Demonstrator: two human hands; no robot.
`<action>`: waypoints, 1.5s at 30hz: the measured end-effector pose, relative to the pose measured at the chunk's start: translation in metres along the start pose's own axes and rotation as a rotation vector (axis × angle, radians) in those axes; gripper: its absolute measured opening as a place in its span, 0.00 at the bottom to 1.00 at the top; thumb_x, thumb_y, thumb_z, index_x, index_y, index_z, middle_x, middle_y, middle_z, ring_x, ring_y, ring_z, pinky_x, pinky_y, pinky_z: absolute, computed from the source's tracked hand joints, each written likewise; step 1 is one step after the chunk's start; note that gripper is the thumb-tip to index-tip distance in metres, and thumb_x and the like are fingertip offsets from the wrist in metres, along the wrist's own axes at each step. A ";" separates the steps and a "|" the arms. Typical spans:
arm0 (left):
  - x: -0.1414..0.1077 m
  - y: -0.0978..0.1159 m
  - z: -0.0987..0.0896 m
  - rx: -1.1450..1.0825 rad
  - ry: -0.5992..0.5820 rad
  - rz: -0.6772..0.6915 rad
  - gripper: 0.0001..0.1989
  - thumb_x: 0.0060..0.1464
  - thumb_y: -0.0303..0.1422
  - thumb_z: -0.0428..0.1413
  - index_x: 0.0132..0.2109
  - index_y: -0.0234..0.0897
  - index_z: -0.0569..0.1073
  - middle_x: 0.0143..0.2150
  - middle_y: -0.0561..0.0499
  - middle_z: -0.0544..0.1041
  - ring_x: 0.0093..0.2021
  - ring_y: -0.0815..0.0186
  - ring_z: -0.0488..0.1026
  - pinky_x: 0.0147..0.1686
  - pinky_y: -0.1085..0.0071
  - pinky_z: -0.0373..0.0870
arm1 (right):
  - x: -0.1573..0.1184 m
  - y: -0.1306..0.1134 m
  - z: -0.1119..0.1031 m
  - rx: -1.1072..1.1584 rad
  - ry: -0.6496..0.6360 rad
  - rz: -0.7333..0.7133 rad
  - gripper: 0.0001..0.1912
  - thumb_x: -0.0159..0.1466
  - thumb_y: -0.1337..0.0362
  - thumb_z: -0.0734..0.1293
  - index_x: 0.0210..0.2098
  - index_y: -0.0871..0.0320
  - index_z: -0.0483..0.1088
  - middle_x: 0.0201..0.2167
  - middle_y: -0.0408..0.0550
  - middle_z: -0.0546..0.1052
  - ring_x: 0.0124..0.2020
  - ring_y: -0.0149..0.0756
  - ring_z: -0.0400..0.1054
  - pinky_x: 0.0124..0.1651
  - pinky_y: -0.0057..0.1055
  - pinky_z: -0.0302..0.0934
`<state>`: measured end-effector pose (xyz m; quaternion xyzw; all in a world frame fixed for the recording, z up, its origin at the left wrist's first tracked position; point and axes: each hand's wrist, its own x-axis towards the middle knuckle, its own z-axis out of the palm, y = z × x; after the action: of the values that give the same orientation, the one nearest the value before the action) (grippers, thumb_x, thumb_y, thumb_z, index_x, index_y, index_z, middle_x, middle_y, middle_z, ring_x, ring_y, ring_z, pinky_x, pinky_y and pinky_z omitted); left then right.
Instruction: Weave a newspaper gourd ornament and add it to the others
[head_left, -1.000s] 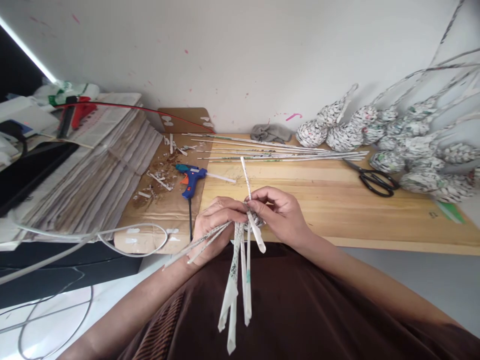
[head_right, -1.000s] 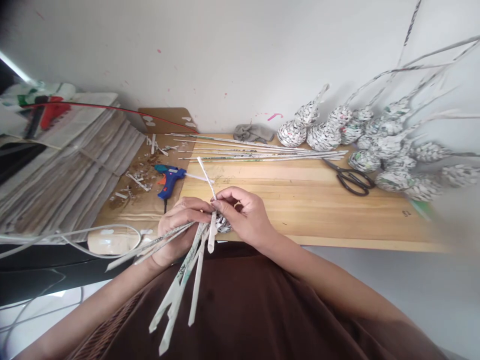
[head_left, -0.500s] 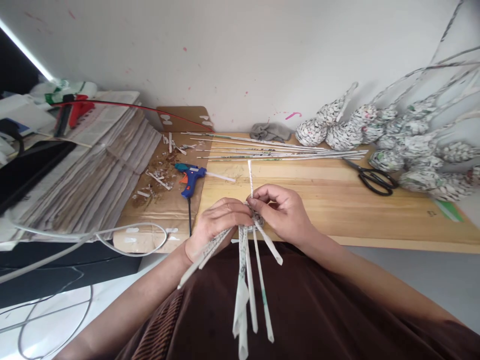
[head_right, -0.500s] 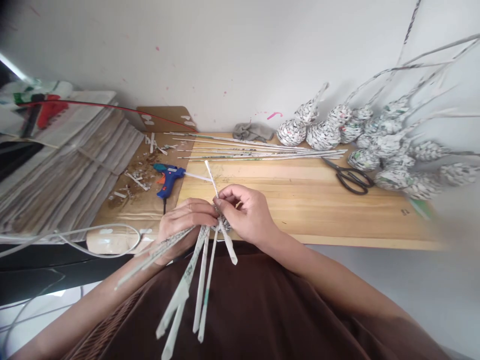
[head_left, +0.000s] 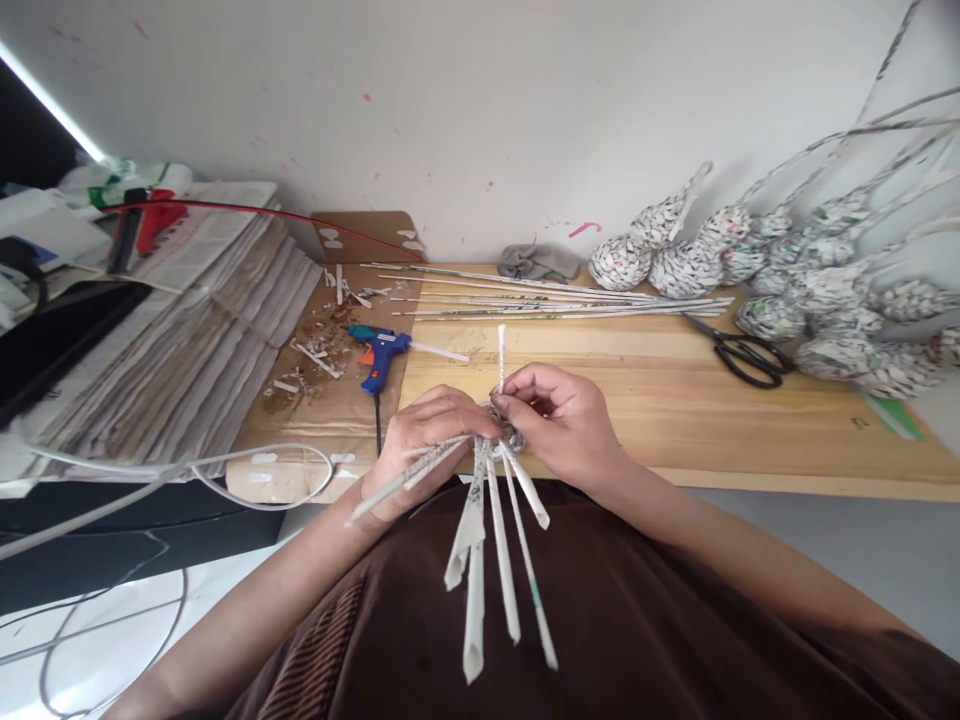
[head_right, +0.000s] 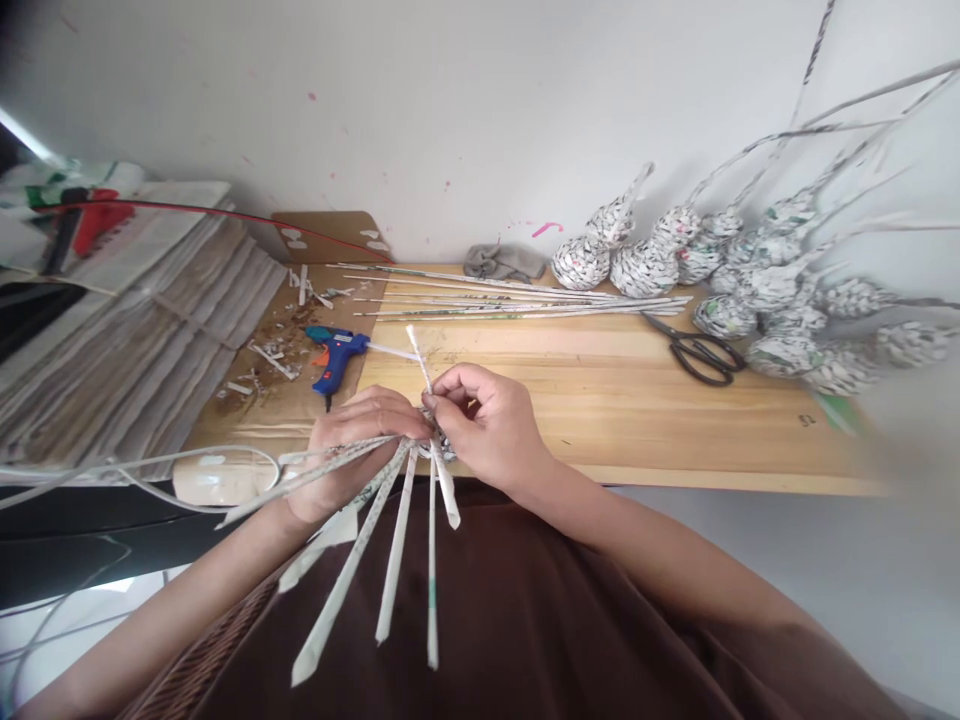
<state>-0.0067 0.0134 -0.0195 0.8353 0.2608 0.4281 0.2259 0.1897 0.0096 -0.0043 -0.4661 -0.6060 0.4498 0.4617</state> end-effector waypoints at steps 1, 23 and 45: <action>0.000 0.002 0.001 0.008 0.017 0.001 0.08 0.63 0.26 0.57 0.43 0.40 0.80 0.39 0.48 0.83 0.42 0.62 0.78 0.45 0.65 0.75 | -0.001 -0.001 0.000 -0.035 -0.003 -0.015 0.04 0.62 0.64 0.70 0.32 0.57 0.74 0.26 0.43 0.79 0.26 0.31 0.72 0.28 0.27 0.64; -0.014 -0.003 0.017 -0.056 0.331 -0.405 0.09 0.54 0.36 0.66 0.33 0.37 0.75 0.33 0.49 0.78 0.35 0.63 0.76 0.36 0.67 0.74 | -0.016 0.005 -0.018 -0.340 -0.185 -0.549 0.11 0.63 0.73 0.70 0.44 0.56 0.74 0.39 0.49 0.81 0.43 0.39 0.72 0.48 0.36 0.69; -0.011 0.008 0.034 -0.133 0.458 -0.461 0.06 0.59 0.33 0.63 0.35 0.37 0.75 0.28 0.52 0.77 0.29 0.65 0.76 0.32 0.69 0.75 | 0.003 0.022 -0.016 -0.262 0.033 -0.712 0.07 0.62 0.74 0.71 0.38 0.56 0.76 0.39 0.53 0.81 0.42 0.40 0.75 0.47 0.40 0.71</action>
<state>0.0185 -0.0044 -0.0396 0.6200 0.4583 0.5584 0.3061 0.2079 0.0178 -0.0228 -0.2888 -0.7748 0.1723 0.5354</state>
